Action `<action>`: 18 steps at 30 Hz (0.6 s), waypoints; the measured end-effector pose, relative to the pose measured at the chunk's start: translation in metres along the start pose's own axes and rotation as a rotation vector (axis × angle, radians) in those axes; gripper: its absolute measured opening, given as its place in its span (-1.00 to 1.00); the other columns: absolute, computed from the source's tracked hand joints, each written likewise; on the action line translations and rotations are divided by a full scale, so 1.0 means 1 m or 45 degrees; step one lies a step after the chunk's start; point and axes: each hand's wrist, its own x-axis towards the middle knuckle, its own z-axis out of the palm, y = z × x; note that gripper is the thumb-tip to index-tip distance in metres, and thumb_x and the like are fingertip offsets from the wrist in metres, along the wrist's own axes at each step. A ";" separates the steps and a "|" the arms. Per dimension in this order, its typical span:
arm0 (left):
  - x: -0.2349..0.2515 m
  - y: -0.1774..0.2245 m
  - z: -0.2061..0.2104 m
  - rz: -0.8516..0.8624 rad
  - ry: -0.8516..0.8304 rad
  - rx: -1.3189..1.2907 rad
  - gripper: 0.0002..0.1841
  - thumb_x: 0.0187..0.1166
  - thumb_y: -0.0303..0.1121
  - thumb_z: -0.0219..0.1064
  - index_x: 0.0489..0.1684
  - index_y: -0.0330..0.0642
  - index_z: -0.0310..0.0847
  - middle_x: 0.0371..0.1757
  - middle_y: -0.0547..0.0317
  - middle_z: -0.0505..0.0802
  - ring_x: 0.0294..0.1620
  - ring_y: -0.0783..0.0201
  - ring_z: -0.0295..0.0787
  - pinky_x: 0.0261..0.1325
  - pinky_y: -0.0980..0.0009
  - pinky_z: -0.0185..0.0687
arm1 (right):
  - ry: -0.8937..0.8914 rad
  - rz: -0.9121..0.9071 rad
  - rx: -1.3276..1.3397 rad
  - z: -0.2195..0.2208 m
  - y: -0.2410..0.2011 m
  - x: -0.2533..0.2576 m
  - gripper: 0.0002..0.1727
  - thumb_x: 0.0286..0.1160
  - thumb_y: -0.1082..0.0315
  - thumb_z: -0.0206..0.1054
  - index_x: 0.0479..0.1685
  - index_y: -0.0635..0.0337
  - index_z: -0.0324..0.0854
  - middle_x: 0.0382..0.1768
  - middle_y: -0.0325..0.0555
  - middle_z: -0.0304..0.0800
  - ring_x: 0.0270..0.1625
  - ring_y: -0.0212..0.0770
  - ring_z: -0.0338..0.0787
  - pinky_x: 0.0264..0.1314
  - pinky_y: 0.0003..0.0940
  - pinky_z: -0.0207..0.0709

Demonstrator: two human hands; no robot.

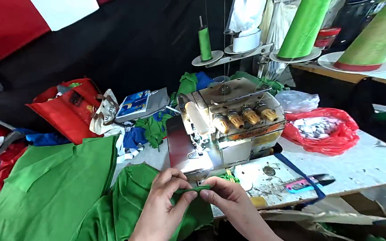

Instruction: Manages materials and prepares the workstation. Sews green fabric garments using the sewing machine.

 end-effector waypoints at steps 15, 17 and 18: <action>0.001 0.002 -0.005 -0.129 -0.194 -0.287 -0.85 0.58 -0.48 0.33 -0.05 -0.30 0.76 -0.10 0.18 0.83 -0.04 0.55 0.73 0.10 0.64 0.64 | 0.000 -0.129 0.040 0.004 0.002 0.009 -0.88 0.61 0.33 0.36 -0.16 0.19 0.73 -0.25 -0.42 0.81 -0.17 -0.63 0.75 -0.02 -0.66 0.67; 0.002 0.005 -0.007 -0.123 -0.196 -0.302 -0.85 0.59 -0.49 0.29 -0.08 -0.32 0.76 -0.09 0.17 0.81 0.00 0.54 0.71 0.13 0.64 0.62 | 0.035 -0.224 -0.028 0.005 0.005 0.011 -0.85 0.57 0.28 0.42 -0.20 0.19 0.76 -0.24 -0.36 0.79 -0.14 -0.58 0.76 0.01 -0.63 0.68; 0.003 0.008 -0.008 -0.122 -0.205 -0.318 -0.85 0.61 -0.49 0.27 -0.07 -0.32 0.75 -0.07 0.16 0.79 0.03 0.53 0.69 0.15 0.63 0.61 | 0.050 -0.270 -0.047 0.004 0.006 0.013 -0.84 0.54 0.26 0.45 -0.20 0.18 0.77 -0.23 -0.33 0.81 -0.11 -0.55 0.77 0.04 -0.60 0.69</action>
